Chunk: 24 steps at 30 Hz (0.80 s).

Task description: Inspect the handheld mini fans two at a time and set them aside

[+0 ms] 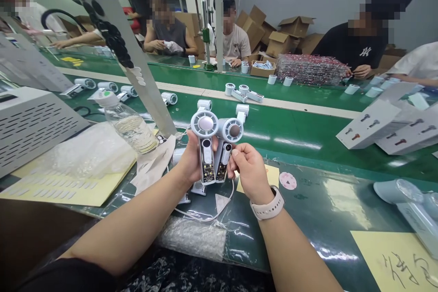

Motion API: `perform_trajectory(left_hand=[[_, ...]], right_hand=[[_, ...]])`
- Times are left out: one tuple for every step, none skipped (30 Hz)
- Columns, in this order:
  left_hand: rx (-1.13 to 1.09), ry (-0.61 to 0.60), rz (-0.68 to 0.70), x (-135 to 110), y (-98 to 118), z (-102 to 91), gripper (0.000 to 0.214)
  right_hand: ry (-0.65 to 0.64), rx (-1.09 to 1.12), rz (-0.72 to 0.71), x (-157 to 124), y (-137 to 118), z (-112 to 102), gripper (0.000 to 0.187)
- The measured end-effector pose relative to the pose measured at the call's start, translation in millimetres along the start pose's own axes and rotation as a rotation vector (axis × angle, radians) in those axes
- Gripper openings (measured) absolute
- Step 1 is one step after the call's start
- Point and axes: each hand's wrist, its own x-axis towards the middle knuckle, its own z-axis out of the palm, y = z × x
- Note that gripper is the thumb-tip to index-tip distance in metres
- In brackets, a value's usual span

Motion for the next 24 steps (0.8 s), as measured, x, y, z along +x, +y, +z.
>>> perform_trajectory(left_hand=[[-0.009,-0.011,-0.003,0,0,1.0,0.074],[-0.012,-0.023,-0.003,0,0,1.9,0.073],[-0.010,-0.031,-0.004,0,0,2.7,0.073],[-0.002,-0.038,-0.010,0,-2,3.3,0.074],[0.014,-0.040,-0.008,-1,-3,3.8,0.074],[0.042,-0.042,0.002,-1,-4,4.1,0.074],[0.081,-0.039,0.027,-2,-5,4.1,0.074],[0.130,-0.034,0.059,-2,-5,3.8,0.073],[0.181,-0.026,0.097,-2,-6,2.9,0.071],[0.230,-0.024,0.130,-2,-5,1.4,0.069],[0.265,-0.031,0.152,-1,-5,-0.5,0.068],[0.285,-0.047,0.161,0,-4,-2.5,0.068],[0.289,-0.063,0.164,2,-3,-4.3,0.069],[0.282,-0.079,0.161,3,-2,-5.5,0.069],[0.266,-0.087,0.158,4,-1,-5.6,0.070],[0.244,-0.087,0.154,5,0,-4.7,0.070],[0.220,-0.082,0.150,5,1,-2.7,0.070],[0.196,-0.077,0.146,5,2,0.0,0.070],[0.174,-0.071,0.141,4,3,3.0,0.070],[0.155,-0.063,0.135,3,4,5.8,0.071],[0.140,-0.054,0.124,2,4,8.2,0.071],[0.128,-0.047,0.113,1,4,9.7,0.071],[0.117,-0.042,0.100,1,4,10.5,0.072],[0.106,-0.040,0.088,0,3,10.6,0.072]], right_hand=[[0.015,-0.019,-0.004,-1,0,1,0.036],[0.036,-0.047,-0.006,-1,-1,1,0.035],[0.058,-0.081,-0.005,-1,-1,1,0.034],[0.076,-0.114,-0.004,-1,0,1,0.034],[0.088,-0.136,-0.007,-1,0,1,0.034],[0.093,-0.147,-0.013,-1,1,2,0.035],[0.094,-0.149,-0.023,0,2,2,0.036],[0.093,-0.146,-0.033,1,2,2,0.037],[0.091,-0.145,-0.040,2,3,2,0.037],[0.090,-0.149,-0.045,3,3,3,0.038],[0.091,-0.161,-0.046,4,4,3,0.038],[0.091,-0.174,-0.043,5,5,2,0.039],[0.086,-0.180,-0.041,7,6,2,0.038],[0.076,-0.179,-0.039,8,6,2,0.038],[0.063,-0.170,-0.037,10,7,1,0.038],[0.048,-0.156,-0.038,10,7,1,0.038],[0.034,-0.136,-0.041,10,7,1,0.038],[0.023,-0.117,-0.047,10,7,1,0.037],[0.019,-0.103,-0.055,8,7,1,0.036],[0.019,-0.094,-0.063,7,7,1,0.035],[0.028,-0.090,-0.069,5,7,2,0.033],[0.040,-0.092,-0.074,4,6,2,0.031],[0.054,-0.099,-0.075,2,5,3,0.030],[0.067,-0.108,-0.074,1,5,3,0.029]])
